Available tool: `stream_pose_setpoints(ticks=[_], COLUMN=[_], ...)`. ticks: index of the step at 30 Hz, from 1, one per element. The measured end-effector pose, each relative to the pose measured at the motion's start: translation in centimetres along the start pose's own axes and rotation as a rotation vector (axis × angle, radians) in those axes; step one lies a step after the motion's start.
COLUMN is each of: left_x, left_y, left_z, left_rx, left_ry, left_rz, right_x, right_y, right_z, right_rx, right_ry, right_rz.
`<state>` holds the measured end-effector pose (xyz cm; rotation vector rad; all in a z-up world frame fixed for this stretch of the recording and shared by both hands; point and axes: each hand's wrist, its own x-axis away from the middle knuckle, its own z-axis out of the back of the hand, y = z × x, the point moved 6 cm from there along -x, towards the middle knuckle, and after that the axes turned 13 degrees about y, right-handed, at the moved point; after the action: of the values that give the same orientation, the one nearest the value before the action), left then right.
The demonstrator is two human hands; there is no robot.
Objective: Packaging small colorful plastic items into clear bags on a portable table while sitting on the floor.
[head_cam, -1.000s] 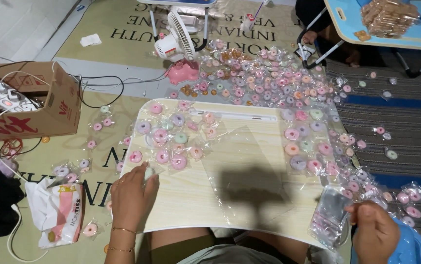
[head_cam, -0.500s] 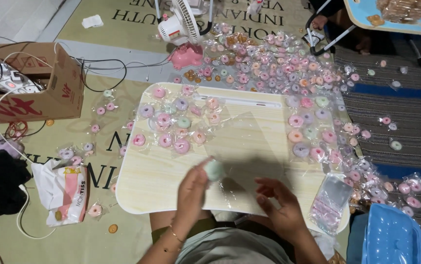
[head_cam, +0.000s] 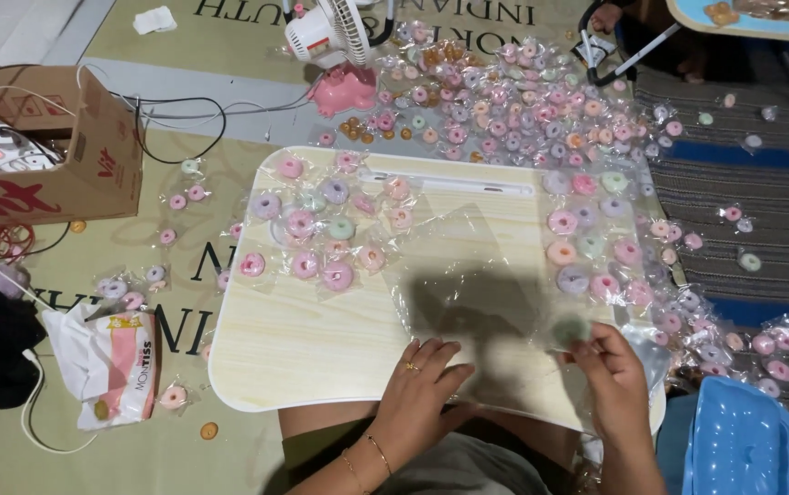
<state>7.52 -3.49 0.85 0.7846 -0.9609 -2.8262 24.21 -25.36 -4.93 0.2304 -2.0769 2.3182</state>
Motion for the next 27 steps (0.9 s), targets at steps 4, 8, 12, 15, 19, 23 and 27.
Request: stream_pose_setpoints(ticks=[4,8,12,15,19,23,27], left_x=[-0.5,-0.7,-0.1,-0.5,-0.8,-0.5,-0.9], left_y=[0.8,0.6,-0.5,-0.7,-1.3,-1.8,-1.4], left_z=[1.1,1.6,0.6,0.8,0.9,0.9,1.4], left_rx=[0.057,0.132,0.113,0.133,0.216,0.248,0.259], left_ry=[0.077,0.13,0.057,0.041,-0.041,-0.048,-0.022], left_rz=[-0.016,0.011,0.058,0.062,0.139,0.168,0.243], right_x=[-0.5,0.2,0.4,0.1,-0.3,0.4,1.9], right_y=[-1.1,-2.4,-0.1,0.6,1.4,-1.3,-6.5], right_z=[1.8,2.3,3.4,3.1,3.0,3.4,3.6], right_rx=[-0.285,-0.337,-0.308,-0.328,-0.347,-0.471,-0.621], right_ry=[0.011,0.024,0.067,0.029,0.023,0.145,0.22], right_rz=[0.036,0.079,0.022,0.029,0.031,0.059,0.15])
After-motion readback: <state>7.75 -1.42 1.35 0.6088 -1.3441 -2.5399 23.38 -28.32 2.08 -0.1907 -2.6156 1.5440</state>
